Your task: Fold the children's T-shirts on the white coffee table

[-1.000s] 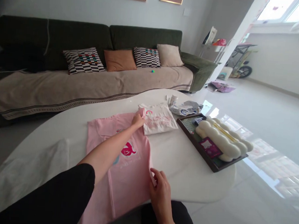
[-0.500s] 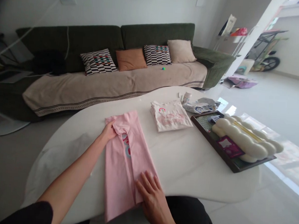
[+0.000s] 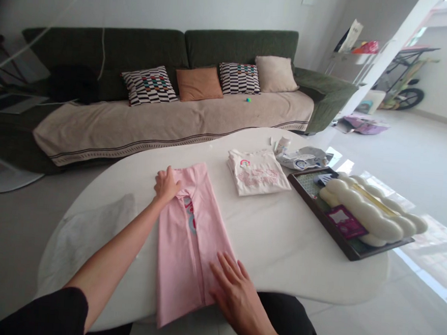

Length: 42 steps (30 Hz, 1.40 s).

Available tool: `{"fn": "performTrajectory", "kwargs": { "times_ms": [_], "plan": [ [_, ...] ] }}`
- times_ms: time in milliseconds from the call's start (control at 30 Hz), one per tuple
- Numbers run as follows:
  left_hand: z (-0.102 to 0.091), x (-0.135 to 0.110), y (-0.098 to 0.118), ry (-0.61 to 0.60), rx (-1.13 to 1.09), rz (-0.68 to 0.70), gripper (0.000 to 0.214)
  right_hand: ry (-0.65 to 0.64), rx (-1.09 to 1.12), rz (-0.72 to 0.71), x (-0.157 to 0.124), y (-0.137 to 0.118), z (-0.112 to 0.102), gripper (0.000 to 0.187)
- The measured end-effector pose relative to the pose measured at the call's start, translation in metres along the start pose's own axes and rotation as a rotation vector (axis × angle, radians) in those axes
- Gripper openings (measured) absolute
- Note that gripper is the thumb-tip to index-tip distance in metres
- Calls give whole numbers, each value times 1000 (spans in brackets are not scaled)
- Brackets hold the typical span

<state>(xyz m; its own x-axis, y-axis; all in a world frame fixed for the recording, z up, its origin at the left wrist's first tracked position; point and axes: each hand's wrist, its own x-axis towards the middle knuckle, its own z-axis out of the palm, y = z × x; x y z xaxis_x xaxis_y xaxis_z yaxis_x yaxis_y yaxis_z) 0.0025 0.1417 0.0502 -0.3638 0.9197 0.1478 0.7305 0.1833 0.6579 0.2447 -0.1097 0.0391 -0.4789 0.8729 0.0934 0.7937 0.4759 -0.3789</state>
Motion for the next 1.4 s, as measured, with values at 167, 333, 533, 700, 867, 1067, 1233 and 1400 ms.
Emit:
{"fn": "performTrajectory", "kwargs": {
  "times_ms": [167,333,533,700,867,1067,1233,1400],
  "plan": [
    [37,-3,27,-213,316,547,45,63,-57,79,52,8,-1,47],
    [69,6,18,-356,367,364,65,30,-103,94,65,4,25,59],
    [75,31,17,-436,403,417,70,34,-150,-119,3,-6,50,71],
    [60,49,30,-528,452,376,68,-36,-140,-281,-23,-3,34,66],
    [19,27,-3,-329,475,423,60,-63,-46,-1,20,-4,-5,72],
    [-32,-57,-34,-318,480,388,61,-170,-38,-23,47,-14,26,74],
    [-87,-199,-63,-707,442,784,94,-154,-52,-37,21,-23,26,79],
    [-116,-279,-106,-616,547,752,81,-193,-155,-121,-6,-26,18,100]
  ]
}}
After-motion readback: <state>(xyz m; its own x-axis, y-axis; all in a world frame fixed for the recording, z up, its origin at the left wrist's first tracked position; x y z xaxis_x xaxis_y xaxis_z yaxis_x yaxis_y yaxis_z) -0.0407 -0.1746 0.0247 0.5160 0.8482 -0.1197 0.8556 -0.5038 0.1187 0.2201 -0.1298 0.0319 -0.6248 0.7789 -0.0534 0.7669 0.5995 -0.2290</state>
